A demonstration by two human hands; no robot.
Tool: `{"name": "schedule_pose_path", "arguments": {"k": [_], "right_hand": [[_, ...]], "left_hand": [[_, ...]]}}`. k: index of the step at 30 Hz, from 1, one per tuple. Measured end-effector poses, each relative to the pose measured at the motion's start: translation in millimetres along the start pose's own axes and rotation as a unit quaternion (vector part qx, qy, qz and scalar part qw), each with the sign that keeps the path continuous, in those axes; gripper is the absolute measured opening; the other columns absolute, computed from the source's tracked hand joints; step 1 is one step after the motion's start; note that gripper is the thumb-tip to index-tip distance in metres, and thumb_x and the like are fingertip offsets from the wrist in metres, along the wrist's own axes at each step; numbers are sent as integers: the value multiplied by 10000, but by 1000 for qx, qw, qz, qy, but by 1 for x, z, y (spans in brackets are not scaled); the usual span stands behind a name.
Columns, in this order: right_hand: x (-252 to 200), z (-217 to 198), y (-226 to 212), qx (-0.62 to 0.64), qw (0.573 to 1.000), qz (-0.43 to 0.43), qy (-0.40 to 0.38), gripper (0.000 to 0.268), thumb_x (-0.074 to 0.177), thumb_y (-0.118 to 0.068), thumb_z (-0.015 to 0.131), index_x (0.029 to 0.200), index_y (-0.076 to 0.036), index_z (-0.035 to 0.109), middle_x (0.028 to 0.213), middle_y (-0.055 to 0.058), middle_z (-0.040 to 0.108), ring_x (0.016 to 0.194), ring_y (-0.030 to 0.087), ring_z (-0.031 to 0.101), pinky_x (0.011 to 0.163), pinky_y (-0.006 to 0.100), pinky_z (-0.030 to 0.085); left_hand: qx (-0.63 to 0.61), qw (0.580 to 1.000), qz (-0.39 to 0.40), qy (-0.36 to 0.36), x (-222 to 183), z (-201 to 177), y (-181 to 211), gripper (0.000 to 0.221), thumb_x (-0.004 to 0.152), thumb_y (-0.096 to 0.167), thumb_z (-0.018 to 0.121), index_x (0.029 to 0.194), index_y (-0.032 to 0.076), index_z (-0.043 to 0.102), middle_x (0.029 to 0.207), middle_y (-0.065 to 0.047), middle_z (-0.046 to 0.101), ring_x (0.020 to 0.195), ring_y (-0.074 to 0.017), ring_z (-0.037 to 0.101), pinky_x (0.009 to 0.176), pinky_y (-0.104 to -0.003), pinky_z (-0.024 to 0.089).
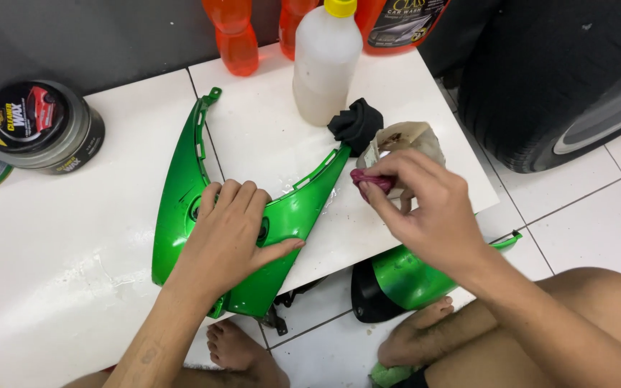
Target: The person sits on the floor and uses a small cloth to apply a substance from a container onto a green motorcycle part. They repeatedly rub the surface of the part, focusing on different areas, and occasionally dip the cloth back into the container to reload the substance.
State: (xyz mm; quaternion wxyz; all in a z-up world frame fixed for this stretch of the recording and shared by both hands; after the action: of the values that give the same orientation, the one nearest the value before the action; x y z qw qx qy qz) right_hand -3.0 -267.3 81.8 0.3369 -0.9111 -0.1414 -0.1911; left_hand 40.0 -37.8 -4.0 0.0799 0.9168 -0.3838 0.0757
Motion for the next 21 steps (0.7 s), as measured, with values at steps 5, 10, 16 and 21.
{"name": "schedule_pose_path", "arguments": {"k": [5,10,16,21], "right_hand": [[21,-35,15,-47,998,-32,-8,29,989,13,736,1006,23,715,998,117,743,753,165,605,681,272,505],[26,-21,64,-228,963,28,-144,248,906,-272,760,1150,-262,803,910,-58,752,936,265,539,836,456,400],[33,2,88,-255,928,106,-249,75,848,-293,778,905,-276,823,744,-86,711,986,216,499,905,453,325],[38,7,84,-305,904,111,-279,111,876,-309,712,898,-323,820,809,-112,740,960,222,561,878,467,294]], "left_hand": [[176,984,8,33,-3,-13,16,771,917,870,463,1091,137,629,981,-5,579,985,-216,569,1011,-403,416],[200,979,18,27,-10,-14,22,798,948,797,413,1404,155,541,1243,-16,598,1105,-204,593,1052,-421,423],[148,987,27,55,-21,-27,31,871,947,782,400,1519,128,470,1535,-79,513,1286,-226,560,1089,-424,422],[-43,973,198,112,-49,-47,81,378,1070,501,589,1114,127,552,1040,-75,537,893,-243,532,775,-378,451]]}}
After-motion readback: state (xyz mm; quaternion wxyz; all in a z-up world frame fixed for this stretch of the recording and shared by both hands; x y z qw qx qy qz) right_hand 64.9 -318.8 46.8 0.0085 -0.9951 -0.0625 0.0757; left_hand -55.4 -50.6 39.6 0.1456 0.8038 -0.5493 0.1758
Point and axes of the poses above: each hand's wrist, its own x-axis towards the middle knuckle, its own z-axis out of the palm, y = z × x, the point moved 4 cm from there along x, towards the middle knuckle
